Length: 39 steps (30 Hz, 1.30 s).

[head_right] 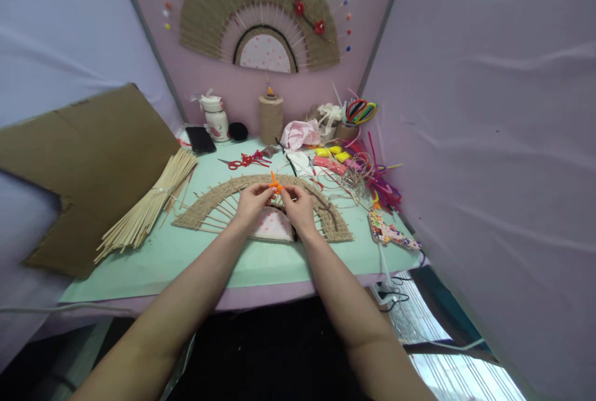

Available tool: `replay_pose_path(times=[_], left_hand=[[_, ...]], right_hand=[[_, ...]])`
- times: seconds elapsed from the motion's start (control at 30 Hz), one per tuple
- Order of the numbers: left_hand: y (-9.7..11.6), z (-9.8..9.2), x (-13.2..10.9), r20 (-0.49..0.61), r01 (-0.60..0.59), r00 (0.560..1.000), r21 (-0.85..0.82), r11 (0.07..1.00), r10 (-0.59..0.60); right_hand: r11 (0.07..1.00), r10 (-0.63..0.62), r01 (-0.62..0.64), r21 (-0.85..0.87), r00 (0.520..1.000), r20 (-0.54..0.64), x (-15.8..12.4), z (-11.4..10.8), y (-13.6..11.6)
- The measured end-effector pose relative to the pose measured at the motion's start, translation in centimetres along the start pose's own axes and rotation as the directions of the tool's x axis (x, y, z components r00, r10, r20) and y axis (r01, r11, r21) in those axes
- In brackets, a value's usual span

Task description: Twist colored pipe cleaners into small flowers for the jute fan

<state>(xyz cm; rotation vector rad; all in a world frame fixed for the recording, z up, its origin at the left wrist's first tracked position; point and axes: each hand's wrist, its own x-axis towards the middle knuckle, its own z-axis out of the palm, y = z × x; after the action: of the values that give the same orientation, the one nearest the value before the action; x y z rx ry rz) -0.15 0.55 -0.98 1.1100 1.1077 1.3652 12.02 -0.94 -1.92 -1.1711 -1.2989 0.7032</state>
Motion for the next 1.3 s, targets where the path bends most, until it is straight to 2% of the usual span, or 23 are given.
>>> replay_pose_path(times=[0.13, 0.23, 0.5, 0.6, 0.73, 0.8, 1.03, 1.2, 1.3], left_hand=[[-0.1, 0.0, 0.0, 0.004, -0.023, 1.0, 0.041, 0.999, 0.022], [-0.1, 0.0, 0.0, 0.017, -0.092, 0.996, 0.108, 0.99, 0.091], [0.1, 0.1, -0.7, 0.072, -0.24, 0.971, 0.302, 0.923, 0.229], [-0.1, 0.2, -0.6, 0.047, -0.209, 0.978, 0.275, 0.939, 0.204], [-0.4, 0.1, -0.1, 0.002, -0.069, 0.998, 0.111, 0.991, 0.069], [-0.6, 0.1, 0.1, -0.007, -0.057, 0.998, 0.076, 0.996, 0.057], [-0.3, 0.2, -0.4, 0.015, -0.143, 0.99, 0.213, 0.967, 0.143], [0.3, 0.4, -1.2, 0.052, -0.275, 0.959, 0.391, 0.878, 0.277], [0.1, 0.4, -1.0, 0.046, -0.257, 0.965, 0.375, 0.891, 0.259]], right_hand=[[0.997, 0.011, -0.01, 0.072, 1.0, -0.018, 0.0, 0.1, 0.2], [0.994, 0.038, -0.036, 0.099, 0.999, -0.027, -0.1, 0.2, 0.0], [0.999, 0.023, -0.024, -0.022, 0.997, -0.077, -0.7, 0.1, -0.6], [0.999, 0.038, -0.039, -0.017, 0.997, -0.066, -0.6, 0.2, -0.5], [0.977, 0.178, -0.178, 0.119, 0.984, 0.007, -0.4, 0.4, -0.4], [0.968, 0.206, -0.207, 0.143, 0.978, 0.017, -0.3, 0.5, -0.3], [0.967, 0.191, -0.187, 0.174, 0.981, -0.011, -0.2, 0.6, 0.3], [0.959, 0.214, -0.206, 0.193, 0.977, -0.022, -0.3, 0.7, 0.3], [0.945, 0.252, -0.246, 0.216, 0.968, 0.0, -0.2, 0.7, 0.2]])
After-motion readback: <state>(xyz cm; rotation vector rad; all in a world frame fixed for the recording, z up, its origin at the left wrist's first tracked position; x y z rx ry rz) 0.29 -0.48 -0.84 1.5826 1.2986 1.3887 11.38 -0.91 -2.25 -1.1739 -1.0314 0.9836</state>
